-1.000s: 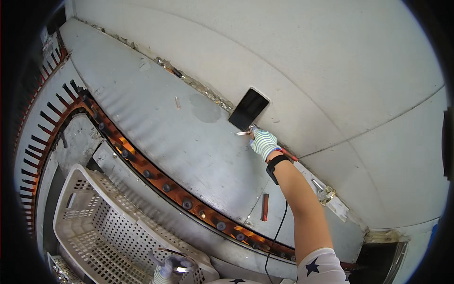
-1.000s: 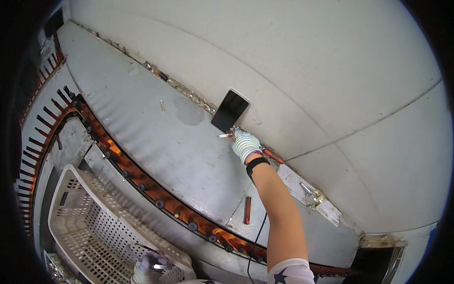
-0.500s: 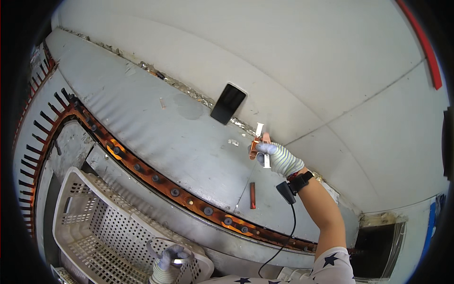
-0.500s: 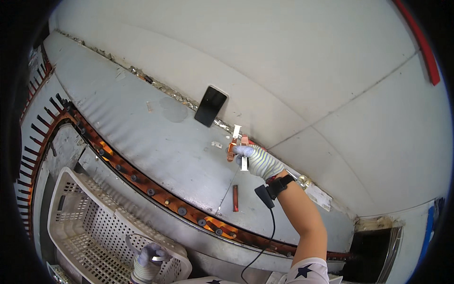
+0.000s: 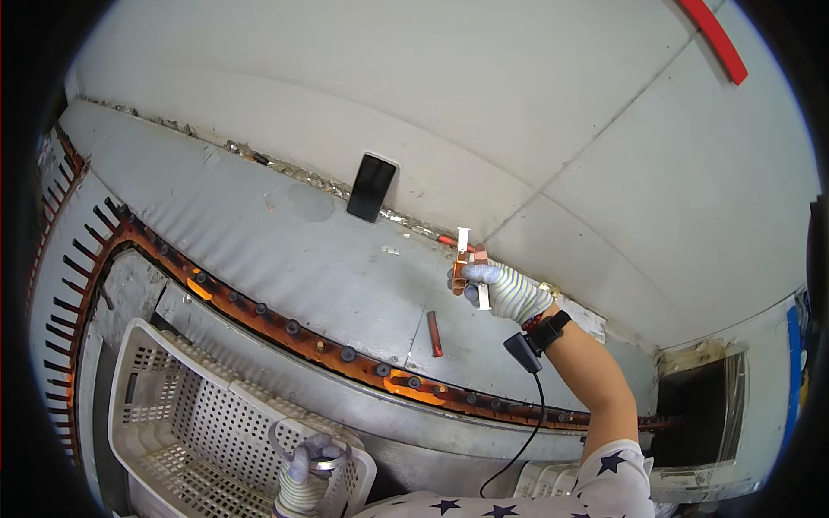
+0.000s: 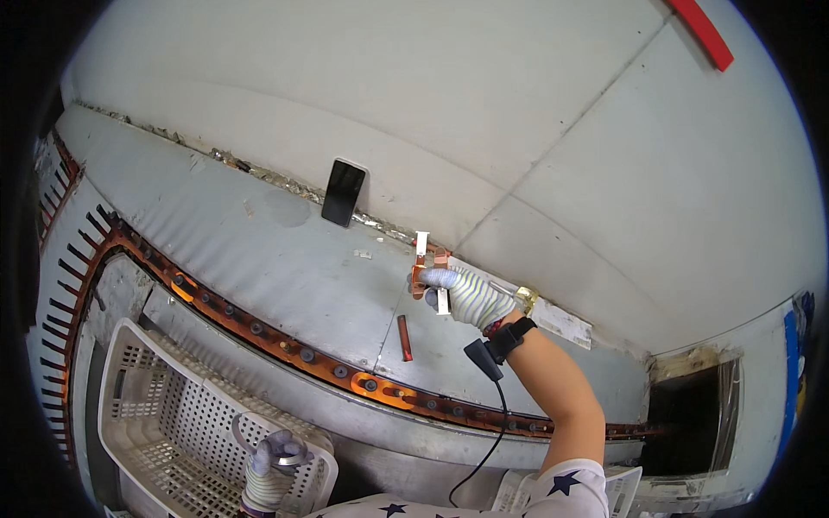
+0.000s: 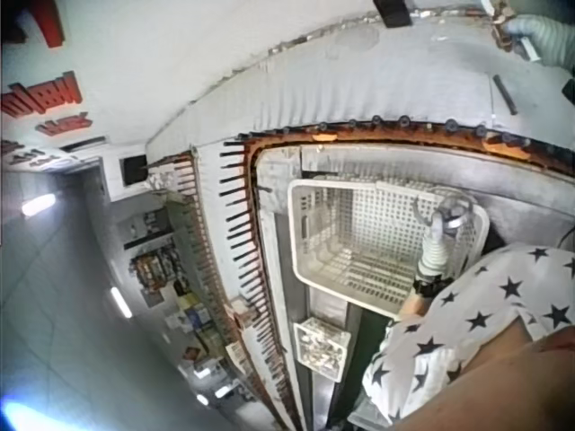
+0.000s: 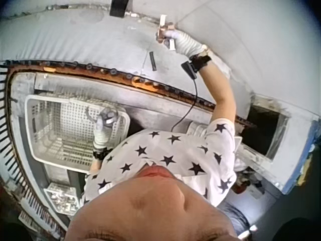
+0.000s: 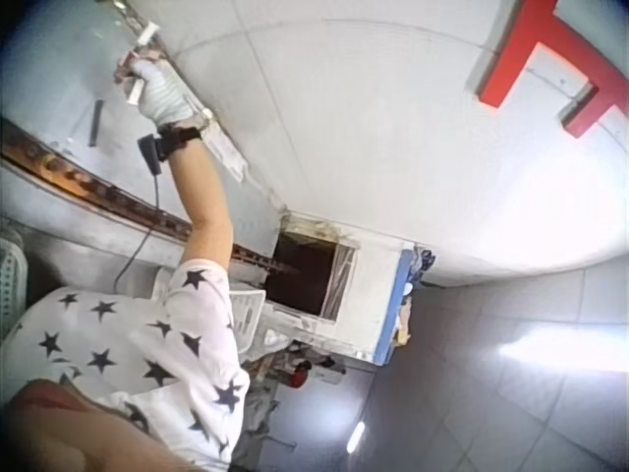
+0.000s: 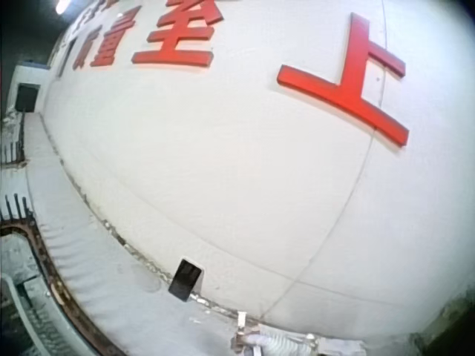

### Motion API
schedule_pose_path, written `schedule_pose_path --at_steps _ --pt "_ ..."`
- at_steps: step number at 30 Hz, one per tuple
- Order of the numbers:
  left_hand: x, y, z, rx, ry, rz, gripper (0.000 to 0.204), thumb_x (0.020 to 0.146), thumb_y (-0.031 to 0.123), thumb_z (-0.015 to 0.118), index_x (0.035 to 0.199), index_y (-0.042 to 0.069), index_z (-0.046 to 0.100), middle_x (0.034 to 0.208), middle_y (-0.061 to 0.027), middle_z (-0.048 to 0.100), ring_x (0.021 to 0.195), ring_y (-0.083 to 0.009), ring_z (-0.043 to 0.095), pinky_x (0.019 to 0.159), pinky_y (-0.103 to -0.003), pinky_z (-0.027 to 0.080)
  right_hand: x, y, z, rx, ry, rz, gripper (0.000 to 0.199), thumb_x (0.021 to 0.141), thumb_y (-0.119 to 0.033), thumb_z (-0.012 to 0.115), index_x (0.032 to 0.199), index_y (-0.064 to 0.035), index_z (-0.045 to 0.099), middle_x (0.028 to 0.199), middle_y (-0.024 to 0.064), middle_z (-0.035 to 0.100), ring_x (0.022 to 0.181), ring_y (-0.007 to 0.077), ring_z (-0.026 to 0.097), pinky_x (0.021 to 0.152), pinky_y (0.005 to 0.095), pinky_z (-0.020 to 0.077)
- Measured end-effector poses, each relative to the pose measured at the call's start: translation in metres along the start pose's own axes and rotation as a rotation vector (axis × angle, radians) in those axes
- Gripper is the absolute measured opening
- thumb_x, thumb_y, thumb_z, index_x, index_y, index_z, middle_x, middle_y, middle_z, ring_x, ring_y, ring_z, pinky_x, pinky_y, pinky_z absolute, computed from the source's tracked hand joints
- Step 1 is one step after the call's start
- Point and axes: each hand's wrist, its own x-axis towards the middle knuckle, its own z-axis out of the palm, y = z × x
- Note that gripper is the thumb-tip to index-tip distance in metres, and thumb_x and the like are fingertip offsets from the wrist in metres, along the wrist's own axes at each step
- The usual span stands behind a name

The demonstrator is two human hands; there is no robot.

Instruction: Sorting and organizing small gold and silver colored manufactured components into baskets and onto an industrial conveyor belt line.

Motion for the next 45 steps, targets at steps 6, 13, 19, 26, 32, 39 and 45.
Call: schedule_pose_path --at_steps 6,13,19,26,32,39,45 --pt "-0.007 0.005 0.006 0.032 -0.045 0.025 0.058 0.082 0.057 0.073 0.11 0.007 0.067 0.089 -0.0091 0.064 0.083 -0.0265 0.063 0.084 -0.045 0.054 -0.018 0.002 -0.006 -0.036 0.015 -0.042 0.019 0.094 -0.023 0.065 0.102 -0.0062 0.064 0.09 0.003 0.065 0.077 0.0091 0.061 0.069 0.0224 0.0494" --pt "-0.017 0.014 0.017 0.101 -0.095 0.049 0.06 0.086 0.058 0.068 0.109 0.002 0.064 0.086 -0.0066 0.063 0.079 -0.0211 0.059 0.082 -0.041 0.053 -0.094 -0.011 -0.027 -0.02 0.247 -0.216 0.026 0.093 -0.031 0.065 0.1 -0.0061 0.065 0.084 0.0009 0.063 0.071 0.008 0.055 0.064 0.0224 0.045" --pt "-0.017 0.005 0.021 0.211 -0.208 0.026 0.058 0.091 0.058 0.062 0.118 0.007 0.062 0.086 -0.0066 0.064 0.079 -0.019 0.058 0.083 -0.04 0.051 -0.286 -0.015 -0.042 0.001 0.656 -0.397 0.028 0.092 -0.034 0.065 0.1 -0.0072 0.064 0.08 0.0002 0.062 0.062 0.0058 0.051 0.055 0.0199 0.039" --pt "-0.022 -0.012 0.039 0.219 -0.336 -0.004 0.047 0.096 0.047 0.061 0.121 0.008 0.061 0.091 -0.0006 0.064 0.074 -0.0088 0.053 0.081 -0.035 0.053 -0.517 0.097 -0.057 0.005 1.312 -0.475 0.025 0.092 -0.034 0.066 0.098 -0.0098 0.063 0.078 -0.0038 0.056 0.064 0.0068 0.049 0.058 0.0225 0.0387" --pt "-0.025 -0.024 0.063 0.275 -0.397 -0.032 0.047 0.094 0.048 0.063 0.119 0.009 0.061 0.089 -0.0053 0.064 0.078 -0.0166 0.058 0.079 -0.04 0.053 -0.669 0.269 -0.12 -0.803 1.556 0.321 0.026 0.094 -0.026 0.063 0.105 -0.0028 0.069 0.076 -0.0003 0.064 0.069 0.0099 0.063 0.059 0.0237 0.0453" --pt "-0.022 -0.026 0.06 0.253 -0.258 -0.121 0.046 0.088 0.051 0.07 0.11 0.011 0.066 0.089 -0.0072 0.071 0.083 -0.0213 0.063 0.081 -0.041 0.052 -0.426 0.115 -0.12 -0.714 1.095 -0.263 0.028 0.091 -0.01 0.062 0.116 0.0039 0.065 0.087 0.0028 0.066 0.079 0.0071 0.059 0.064 0.0268 0.0504" --pt "-0.003 -0.037 0.06 0.197 -0.159 -0.071 0.048 0.088 0.052 0.07 0.109 0.009 0.065 0.089 -0.0069 0.071 0.086 -0.0224 0.065 0.084 -0.042 0.054 -0.182 0.072 -0.239 -0.654 0.882 0.032 0.034 0.086 -0.021 0.069 0.11 0.002 0.066 0.08 0.008 0.068 0.069 0.0151 0.064 0.065 0.0317 0.0518"
